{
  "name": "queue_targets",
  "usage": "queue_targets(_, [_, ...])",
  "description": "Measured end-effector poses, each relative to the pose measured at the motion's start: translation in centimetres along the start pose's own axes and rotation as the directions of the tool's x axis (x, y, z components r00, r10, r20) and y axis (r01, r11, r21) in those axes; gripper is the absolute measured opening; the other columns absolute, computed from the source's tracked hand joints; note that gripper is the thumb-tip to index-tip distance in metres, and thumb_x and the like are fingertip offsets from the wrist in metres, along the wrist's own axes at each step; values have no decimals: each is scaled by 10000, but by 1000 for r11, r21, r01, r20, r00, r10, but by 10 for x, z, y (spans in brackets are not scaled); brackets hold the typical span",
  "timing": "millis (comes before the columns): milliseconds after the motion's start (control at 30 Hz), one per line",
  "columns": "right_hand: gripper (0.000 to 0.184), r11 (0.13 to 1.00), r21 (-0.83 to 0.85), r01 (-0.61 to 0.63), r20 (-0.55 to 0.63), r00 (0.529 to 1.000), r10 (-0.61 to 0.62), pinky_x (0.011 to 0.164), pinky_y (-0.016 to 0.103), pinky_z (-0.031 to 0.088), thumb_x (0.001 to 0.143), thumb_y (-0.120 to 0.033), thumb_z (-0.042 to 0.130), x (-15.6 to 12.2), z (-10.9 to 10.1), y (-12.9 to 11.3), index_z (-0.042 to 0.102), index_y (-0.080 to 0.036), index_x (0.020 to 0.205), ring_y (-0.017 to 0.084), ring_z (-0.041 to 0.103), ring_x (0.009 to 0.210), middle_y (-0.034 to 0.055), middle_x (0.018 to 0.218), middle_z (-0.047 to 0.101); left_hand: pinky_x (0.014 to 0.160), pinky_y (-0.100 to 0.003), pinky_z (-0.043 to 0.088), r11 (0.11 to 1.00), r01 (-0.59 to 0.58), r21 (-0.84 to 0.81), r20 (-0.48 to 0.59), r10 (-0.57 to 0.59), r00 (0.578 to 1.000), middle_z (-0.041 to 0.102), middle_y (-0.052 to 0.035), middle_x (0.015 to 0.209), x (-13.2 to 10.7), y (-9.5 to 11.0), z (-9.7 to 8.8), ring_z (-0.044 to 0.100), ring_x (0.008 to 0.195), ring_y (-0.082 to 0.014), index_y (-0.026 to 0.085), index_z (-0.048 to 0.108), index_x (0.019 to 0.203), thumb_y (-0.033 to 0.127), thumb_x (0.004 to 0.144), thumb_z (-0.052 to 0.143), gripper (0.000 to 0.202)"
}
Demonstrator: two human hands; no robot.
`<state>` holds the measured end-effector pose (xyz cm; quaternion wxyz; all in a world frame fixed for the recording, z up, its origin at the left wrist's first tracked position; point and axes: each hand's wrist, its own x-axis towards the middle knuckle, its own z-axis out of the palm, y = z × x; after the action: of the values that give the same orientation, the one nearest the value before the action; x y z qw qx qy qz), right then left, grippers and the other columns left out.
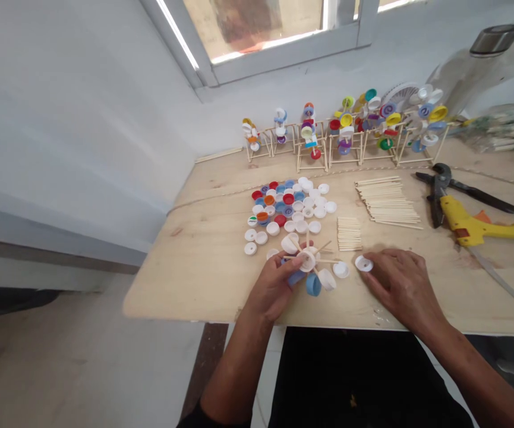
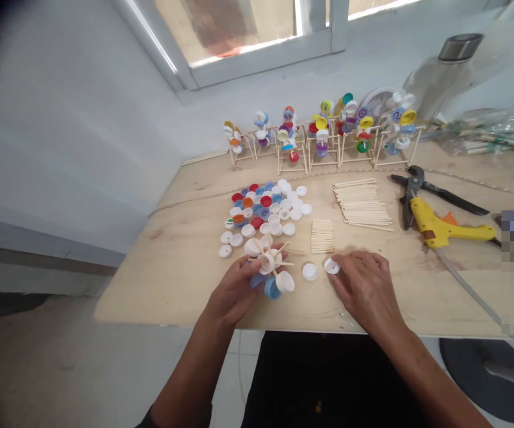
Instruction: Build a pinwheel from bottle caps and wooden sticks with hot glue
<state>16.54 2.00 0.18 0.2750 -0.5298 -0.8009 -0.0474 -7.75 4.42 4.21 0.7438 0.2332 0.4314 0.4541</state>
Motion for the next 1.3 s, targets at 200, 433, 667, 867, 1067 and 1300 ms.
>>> queue_targets(200, [180, 1000, -12, 8, -7, 1000, -8, 850, 374, 334, 884, -249, 549, 2, 5, -4, 613, -192, 1043, 226, 589, 944, 53, 928, 701, 936, -412, 470, 998, -18, -61, 92, 23, 996, 652, -129, 1185, -7, 2, -7, 609, 1061, -286, 121, 708, 977, 289, 689, 750, 337])
queue_targets(433, [228, 1000, -2, 30, 48, 998, -30, 844, 374, 329, 889, -272, 545, 2, 4, -4, 593, -209, 1103, 232, 572, 990, 51, 1050, 692, 936, -406, 475, 985, 1, -173, 51, 8, 999, 654, -138, 1193, -20, -12, -14, 613, 1077, -300, 116, 693, 929, 290, 743, 702, 255])
queue_targets(667, [226, 999, 19, 28, 21, 999, -28, 856, 376, 338, 878, -229, 542, 0, -2, -12, 598, -206, 1096, 234, 567, 1023, 58, 1064, 680, 907, -392, 483, 990, 26, -141, 44, -20, 999, 676, -136, 1115, -17, -17, -12, 629, 1041, -287, 110, 695, 907, 263, 732, 715, 233])
queue_targets(867, [196, 998, 34, 51, 9, 999, -51, 856, 377, 342, 883, -216, 536, 3, 0, -21, 601, -189, 1065, 232, 568, 1019, 71, 1046, 683, 875, -343, 492, 996, 10, -86, -28, -13, 1000, 696, -134, 1072, -27, -4, -26, 646, 1004, -266, 108, 701, 860, 249, 733, 711, 189])
queue_targets(1067, [218, 999, -50, 15, 30, 999, -14, 801, 367, 341, 871, -262, 564, 0, 3, -15, 603, -185, 1070, 238, 569, 980, 78, 1062, 674, 846, -346, 512, 990, -17, -140, -31, 13, 999, 703, -126, 1050, -32, 0, -32, 646, 987, -262, 121, 695, 872, 263, 711, 728, 217])
queue_targets(1300, [130, 996, -85, 8, 36, 999, -5, 752, 352, 323, 881, -241, 547, 11, 19, -41, 637, -174, 948, 221, 572, 881, 77, 980, 684, 748, -287, 521, 976, -33, -215, -143, 2, 990, 692, -15, 811, -40, -11, -33, 660, 783, -171, 162, 657, 765, 263, 613, 822, 246])
